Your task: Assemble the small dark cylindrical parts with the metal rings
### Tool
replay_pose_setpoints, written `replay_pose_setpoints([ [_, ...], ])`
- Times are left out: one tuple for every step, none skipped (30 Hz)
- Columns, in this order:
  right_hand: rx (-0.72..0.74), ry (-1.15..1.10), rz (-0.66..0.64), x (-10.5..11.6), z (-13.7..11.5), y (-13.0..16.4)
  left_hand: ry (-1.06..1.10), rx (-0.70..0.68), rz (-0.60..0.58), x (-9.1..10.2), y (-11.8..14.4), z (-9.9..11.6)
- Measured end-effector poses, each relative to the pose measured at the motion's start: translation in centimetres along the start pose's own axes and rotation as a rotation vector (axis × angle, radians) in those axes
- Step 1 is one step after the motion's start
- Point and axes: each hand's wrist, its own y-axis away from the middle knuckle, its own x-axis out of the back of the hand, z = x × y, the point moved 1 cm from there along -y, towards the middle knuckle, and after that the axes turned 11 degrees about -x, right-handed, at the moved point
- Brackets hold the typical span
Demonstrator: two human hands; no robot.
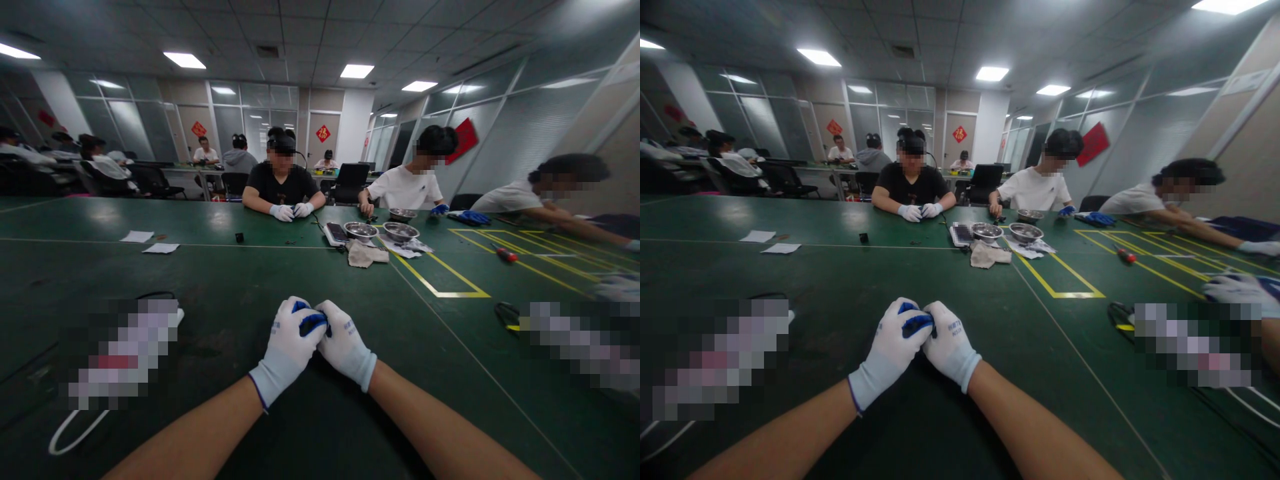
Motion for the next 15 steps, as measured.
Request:
replay_pose_setpoints([
  [-0.001, 0.000, 0.000, -0.01, 0.01, 0.01, -0.005, -0.005, -0.002, 0.01, -0.02, -0.03],
  [-0.002, 0.001, 0.000, -0.02, 0.02, 0.03, -0.008, -0.005, -0.006, 0.01, -0.04, -0.07],
  [-0.003, 0.003, 0.001, -0.03, 0.03, 0.04, -0.009, -0.003, -0.011, 0.01, -0.06, -0.11],
  [-0.005, 0.006, 0.003, -0.03, 0.03, 0.05, -0.008, 0.000, -0.016, 0.02, -0.09, -0.14],
  [-0.008, 0.010, 0.003, -0.04, 0.04, 0.05, -0.007, 0.002, -0.021, 0.03, -0.11, -0.17],
  [-0.011, 0.013, 0.002, -0.04, 0.04, 0.06, -0.007, 0.004, -0.028, 0.04, -0.14, -0.18],
  [-0.014, 0.014, 0.000, -0.05, 0.05, 0.06, -0.007, 0.007, -0.034, 0.06, -0.16, -0.19],
  [-0.017, 0.014, 0.000, -0.05, 0.06, 0.06, -0.009, 0.010, -0.039, 0.08, -0.18, -0.18],
  [-0.017, 0.015, -0.003, -0.05, 0.06, 0.05, -0.010, 0.011, -0.043, 0.10, -0.20, -0.17],
  [-0.016, 0.017, -0.005, -0.05, 0.06, 0.05, -0.011, 0.010, -0.047, 0.12, -0.21, -0.16],
  [-0.013, 0.020, -0.006, -0.04, 0.06, 0.04, -0.011, 0.006, -0.049, 0.14, -0.22, -0.14],
  [-0.012, 0.023, -0.006, -0.03, 0.06, 0.03, -0.010, 0.000, -0.049, 0.16, -0.23, -0.13],
  [-0.013, 0.026, -0.006, -0.02, 0.06, 0.02, -0.009, -0.007, -0.047, 0.17, -0.24, -0.12],
  [-0.015, 0.026, -0.007, -0.01, 0.05, 0.01, -0.008, -0.012, -0.044, 0.17, -0.24, -0.11],
  [-0.018, 0.025, -0.008, 0.01, 0.04, 0.00, -0.007, -0.015, -0.042, 0.18, -0.24, -0.11],
])
